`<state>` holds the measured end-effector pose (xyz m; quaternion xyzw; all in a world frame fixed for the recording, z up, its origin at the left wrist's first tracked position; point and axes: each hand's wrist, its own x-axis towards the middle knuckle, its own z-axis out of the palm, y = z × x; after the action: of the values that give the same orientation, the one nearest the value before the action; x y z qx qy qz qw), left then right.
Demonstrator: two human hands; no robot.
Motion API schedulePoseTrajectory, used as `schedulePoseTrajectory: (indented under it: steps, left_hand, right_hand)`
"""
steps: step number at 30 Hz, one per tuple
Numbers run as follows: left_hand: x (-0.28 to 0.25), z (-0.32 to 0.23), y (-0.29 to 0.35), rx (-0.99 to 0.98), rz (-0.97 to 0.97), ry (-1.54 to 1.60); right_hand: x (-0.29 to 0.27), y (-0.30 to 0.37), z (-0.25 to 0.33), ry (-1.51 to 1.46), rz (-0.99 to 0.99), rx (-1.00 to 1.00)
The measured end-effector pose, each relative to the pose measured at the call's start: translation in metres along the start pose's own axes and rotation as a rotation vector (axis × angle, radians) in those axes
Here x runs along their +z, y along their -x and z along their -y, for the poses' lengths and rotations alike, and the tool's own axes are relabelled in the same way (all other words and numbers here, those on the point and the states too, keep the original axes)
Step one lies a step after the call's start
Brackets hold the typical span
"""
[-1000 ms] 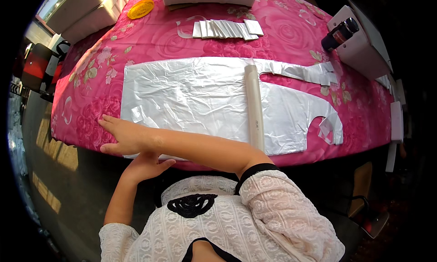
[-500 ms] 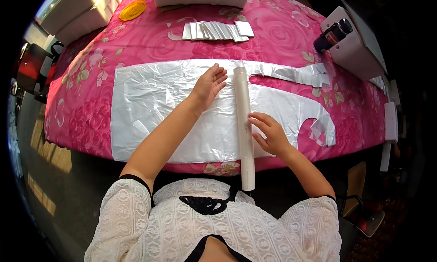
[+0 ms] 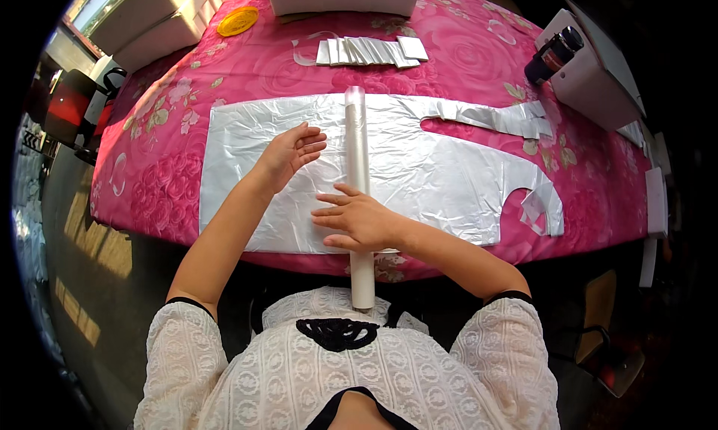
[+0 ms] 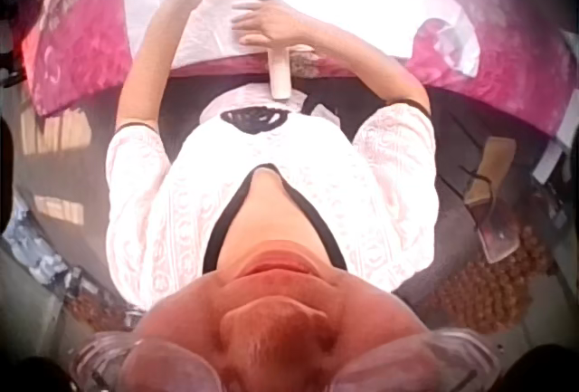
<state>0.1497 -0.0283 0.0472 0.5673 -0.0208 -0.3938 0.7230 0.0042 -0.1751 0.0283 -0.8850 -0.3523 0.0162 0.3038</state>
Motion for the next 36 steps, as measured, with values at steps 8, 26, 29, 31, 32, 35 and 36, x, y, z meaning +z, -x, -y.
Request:
schedulePoseTrajectory:
  steps: [8,26,29,31,32,35,36]
  left_hand:
    - [-0.102,0.035,0.154,-0.028,-0.259,-0.274]
    - [-0.105,0.118,0.214,-0.170,-0.546,-0.383]
    - [-0.091,0.105,0.216,-0.154,-0.514,-0.231]
    - [-0.084,0.102,0.216,-0.172,-0.415,-0.093]
    - [-0.081,0.102,0.213,-0.164,-0.343,-0.039]
    - [-0.071,0.086,0.205,-0.058,-0.035,0.138]
    - [-0.068,0.079,0.200,-0.043,0.079,0.197]
  right_hand:
    - [-0.013,-0.045,-0.007,0.013,-0.170,-0.038]
    - [0.106,-0.227,0.034,0.091,-0.340,0.147]
    - [0.115,-0.220,0.047,-0.153,-0.575,0.428]
    - [0.120,-0.210,0.044,-0.521,-0.733,0.599]
    - [0.118,-0.205,0.038,-0.530,-0.797,0.608]
    - [0.062,-0.189,0.042,-1.432,-0.589,0.548]
    - [0.039,-0.184,0.050,-1.660,-0.596,0.449]
